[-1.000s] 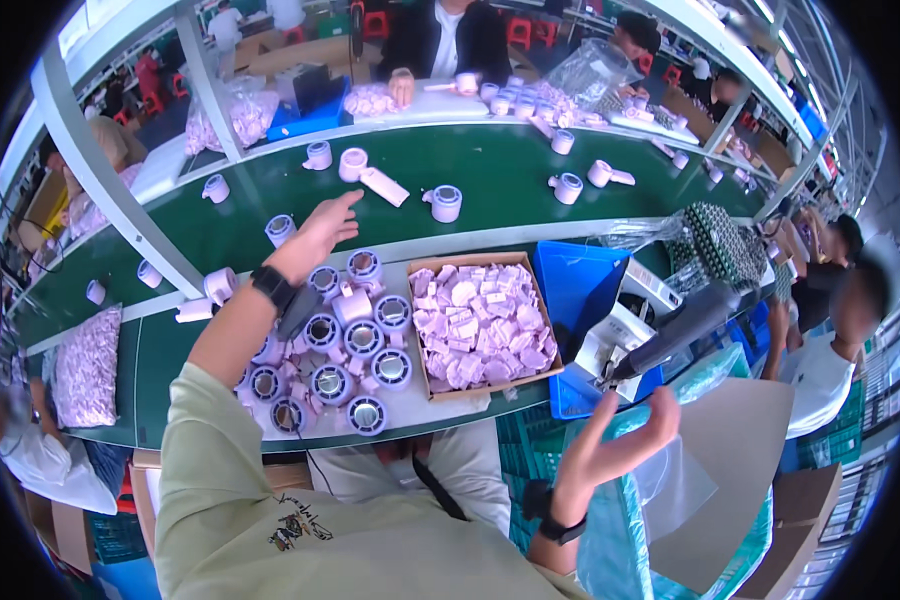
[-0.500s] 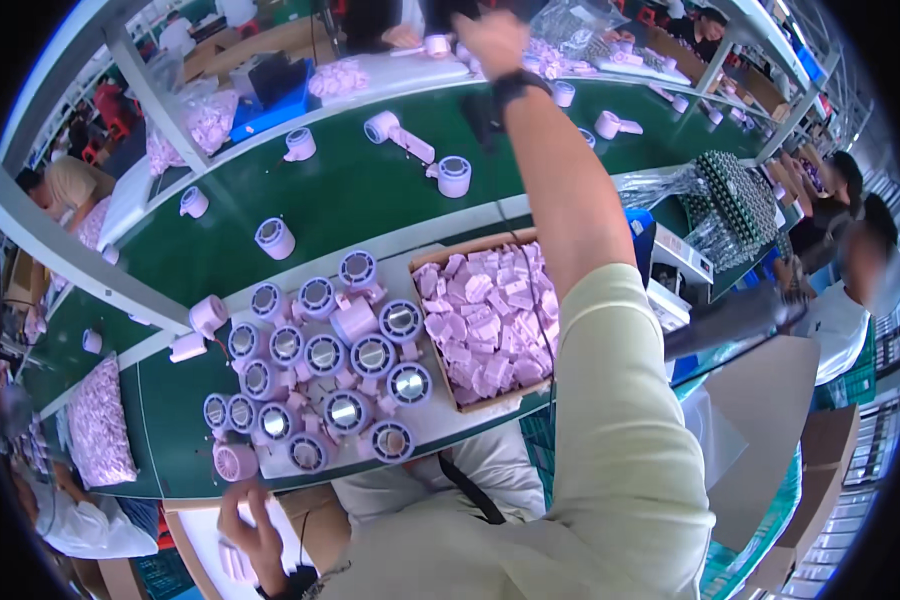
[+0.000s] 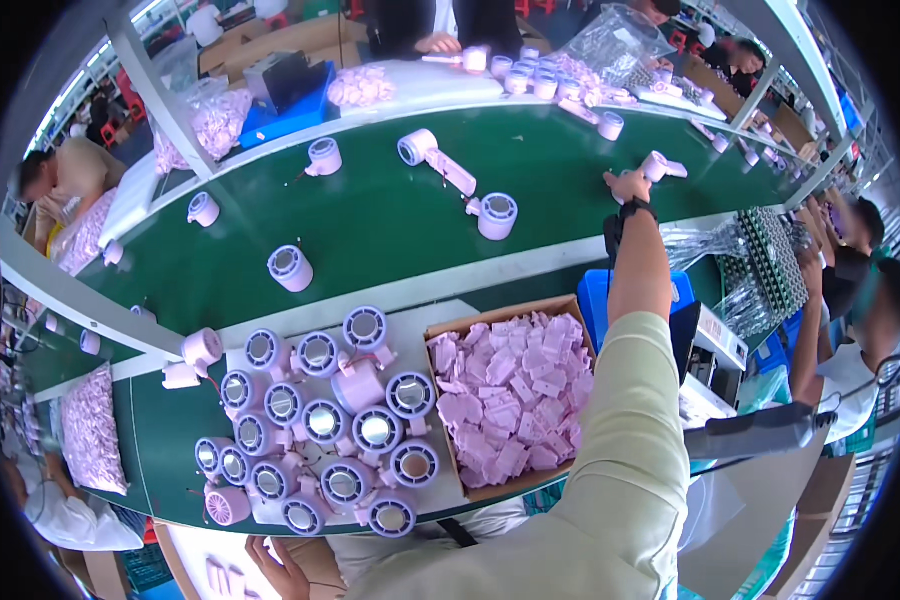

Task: Assembling portable handheld fans by attaching the fan body to components and using an electric screwdriver/tester.

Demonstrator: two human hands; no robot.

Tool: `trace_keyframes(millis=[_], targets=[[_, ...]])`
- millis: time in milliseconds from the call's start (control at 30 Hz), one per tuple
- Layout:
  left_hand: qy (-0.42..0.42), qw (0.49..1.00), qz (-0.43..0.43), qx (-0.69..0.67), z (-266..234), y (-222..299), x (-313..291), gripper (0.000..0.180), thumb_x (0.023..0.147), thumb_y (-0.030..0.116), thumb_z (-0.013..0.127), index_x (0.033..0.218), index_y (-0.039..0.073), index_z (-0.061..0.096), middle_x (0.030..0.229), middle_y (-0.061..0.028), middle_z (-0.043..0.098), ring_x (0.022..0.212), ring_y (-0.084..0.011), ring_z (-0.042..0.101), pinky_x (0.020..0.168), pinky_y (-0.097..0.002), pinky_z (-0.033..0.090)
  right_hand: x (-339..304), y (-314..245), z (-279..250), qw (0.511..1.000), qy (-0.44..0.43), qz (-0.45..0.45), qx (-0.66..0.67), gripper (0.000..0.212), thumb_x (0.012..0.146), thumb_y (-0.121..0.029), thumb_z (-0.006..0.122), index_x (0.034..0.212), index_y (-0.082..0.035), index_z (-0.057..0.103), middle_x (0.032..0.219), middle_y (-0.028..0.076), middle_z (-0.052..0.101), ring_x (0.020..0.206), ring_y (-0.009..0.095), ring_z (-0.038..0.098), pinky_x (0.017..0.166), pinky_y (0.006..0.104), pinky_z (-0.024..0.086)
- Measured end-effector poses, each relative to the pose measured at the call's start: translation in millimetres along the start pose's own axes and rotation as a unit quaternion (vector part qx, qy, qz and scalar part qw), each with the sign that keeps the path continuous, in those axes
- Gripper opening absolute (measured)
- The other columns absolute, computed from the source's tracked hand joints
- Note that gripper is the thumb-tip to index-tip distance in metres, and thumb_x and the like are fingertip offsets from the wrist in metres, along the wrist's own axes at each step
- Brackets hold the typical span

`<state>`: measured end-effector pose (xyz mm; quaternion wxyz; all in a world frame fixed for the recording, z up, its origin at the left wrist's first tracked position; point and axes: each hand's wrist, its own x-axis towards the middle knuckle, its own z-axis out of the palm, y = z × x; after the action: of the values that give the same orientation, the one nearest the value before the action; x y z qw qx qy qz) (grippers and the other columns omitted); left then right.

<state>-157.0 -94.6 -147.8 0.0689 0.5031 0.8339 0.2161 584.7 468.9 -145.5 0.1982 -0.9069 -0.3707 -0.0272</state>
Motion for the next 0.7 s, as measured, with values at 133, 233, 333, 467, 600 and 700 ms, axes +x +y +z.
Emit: trace_keyframes(millis=[133, 233, 333, 467, 600, 700], targets=[[-0.027, 0.999, 0.013, 0.022, 1, 7, 12, 0.031, 0.096, 0.019, 0.055, 0.111, -0.008, 0.058, 0.112, -0.0264, 0.058, 0.101, -0.0353, 0.056, 0.087, -0.0425, 0.045, 3, -6, -14, 0.982, -0.054, -0.166, 0.064, 0.082, 0.068, -0.062, 0.072, 0.121, -0.001, 0.059, 0.121, 0.02, 0.062, 0.11, 0.036, 0.06, 0.093, 0.0409, 0.048], [0.013, 0.999, 0.04, -0.009, 12, -10, 7, 0.031, 0.092, 0.01, 0.054, 0.119, -0.007, 0.055, 0.118, -0.0285, 0.054, 0.105, -0.042, 0.055, 0.086, -0.0434, 0.046, -18, -55, -41, 0.976, -0.148, -0.131, 0.093, 0.074, 0.071, -0.068, 0.067, 0.099, 0.001, 0.071, 0.1, 0.019, 0.071, 0.091, 0.033, 0.068, 0.084, 0.0399, 0.051], [-0.006, 0.997, 0.06, -0.042, 11, -13, 11, 0.037, 0.092, 0.007, 0.051, 0.126, -0.007, 0.05, 0.123, -0.0302, 0.05, 0.11, -0.0468, 0.051, 0.09, -0.0455, 0.043, -72, -122, -95, 0.894, -0.31, -0.23, 0.226, 0.083, 0.08, -0.069, 0.057, 0.123, 0.002, 0.058, 0.103, 0.016, 0.068, 0.085, 0.019, 0.068, 0.069, 0.0312, 0.055], [-0.063, 0.993, 0.054, -0.085, 11, -7, 23, 0.042, 0.095, 0.01, 0.048, 0.132, -0.008, 0.043, 0.129, -0.0317, 0.044, 0.117, -0.0497, 0.044, 0.098, -0.0485, 0.036, -138, -197, -101, 0.906, -0.259, -0.293, 0.16, 0.075, 0.082, -0.07, 0.056, 0.124, -0.007, 0.059, 0.101, 0.01, 0.067, 0.081, 0.017, 0.067, 0.068, 0.0293, 0.056], [-0.067, 0.99, 0.051, -0.11, 9, -6, 21, 0.042, 0.094, 0.009, 0.051, 0.132, -0.008, 0.044, 0.13, -0.0319, 0.045, 0.115, -0.0499, 0.046, 0.096, -0.0476, 0.039, -204, -209, -94, 0.862, -0.216, -0.45, 0.091, 0.08, 0.079, -0.074, 0.056, 0.123, -0.008, 0.06, 0.106, 0.014, 0.067, 0.1, 0.025, 0.065, 0.089, 0.0375, 0.052], [-0.04, 0.99, 0.053, -0.126, 9, -5, 17, 0.04, 0.093, 0.007, 0.053, 0.13, -0.007, 0.046, 0.127, -0.0314, 0.047, 0.11, -0.0497, 0.049, 0.093, -0.0463, 0.042, -235, -188, -99, 0.854, -0.201, -0.477, -0.055, 0.086, 0.076, -0.079, 0.053, 0.122, -0.007, 0.061, 0.113, 0.02, 0.064, 0.115, 0.034, 0.056, 0.098, 0.0425, 0.044]])
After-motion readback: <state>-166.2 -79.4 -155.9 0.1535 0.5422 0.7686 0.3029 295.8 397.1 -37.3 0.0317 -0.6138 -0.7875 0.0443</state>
